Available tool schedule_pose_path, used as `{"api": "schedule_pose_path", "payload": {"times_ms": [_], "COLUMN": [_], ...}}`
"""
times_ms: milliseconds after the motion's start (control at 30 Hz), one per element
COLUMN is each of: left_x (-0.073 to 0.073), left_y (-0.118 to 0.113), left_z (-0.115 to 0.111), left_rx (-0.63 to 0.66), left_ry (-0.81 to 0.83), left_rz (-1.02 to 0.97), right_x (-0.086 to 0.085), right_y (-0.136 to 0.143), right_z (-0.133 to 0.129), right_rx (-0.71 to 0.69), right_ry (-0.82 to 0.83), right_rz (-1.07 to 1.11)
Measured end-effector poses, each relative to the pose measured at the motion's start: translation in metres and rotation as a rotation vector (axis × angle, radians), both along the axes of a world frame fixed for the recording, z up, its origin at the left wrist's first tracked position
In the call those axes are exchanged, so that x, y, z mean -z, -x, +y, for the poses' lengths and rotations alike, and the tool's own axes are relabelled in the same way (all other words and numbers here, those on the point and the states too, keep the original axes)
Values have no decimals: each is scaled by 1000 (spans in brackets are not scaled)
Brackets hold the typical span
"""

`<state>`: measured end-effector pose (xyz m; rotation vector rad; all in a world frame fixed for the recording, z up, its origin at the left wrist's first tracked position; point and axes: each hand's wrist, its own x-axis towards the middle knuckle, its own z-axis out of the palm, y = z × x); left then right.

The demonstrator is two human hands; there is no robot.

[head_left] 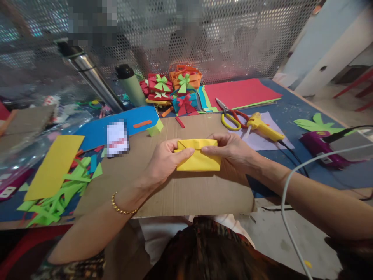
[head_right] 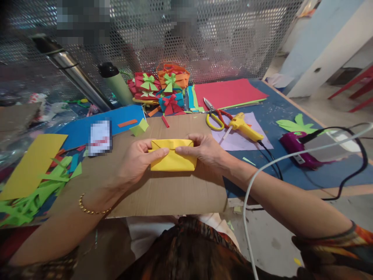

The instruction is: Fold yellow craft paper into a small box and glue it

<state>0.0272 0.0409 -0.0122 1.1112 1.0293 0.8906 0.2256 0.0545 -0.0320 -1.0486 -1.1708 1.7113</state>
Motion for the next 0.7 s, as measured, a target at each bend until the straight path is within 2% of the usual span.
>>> {"api": "schedule_pose_path", "payload": {"times_ms": [233,500,600,700], "left_x": [3,0,2,3], "left_y": [-1,0,1,0], "left_z": [0,-2,-2,-1], "left_rx": [-25,-102,-115,-106], "left_ry": [-21,-83,-124,-100], "left_rz": [32,25,84,65], "right_x": [0,-7,-3,0], "right_y": [-2,3,5,5], "right_z": [1,-4,-6,-6], "right_rx": [32,-8,-10,24], "right_ry": [-14,82,106,39], "right_rz": [-25,208,177,106]}}
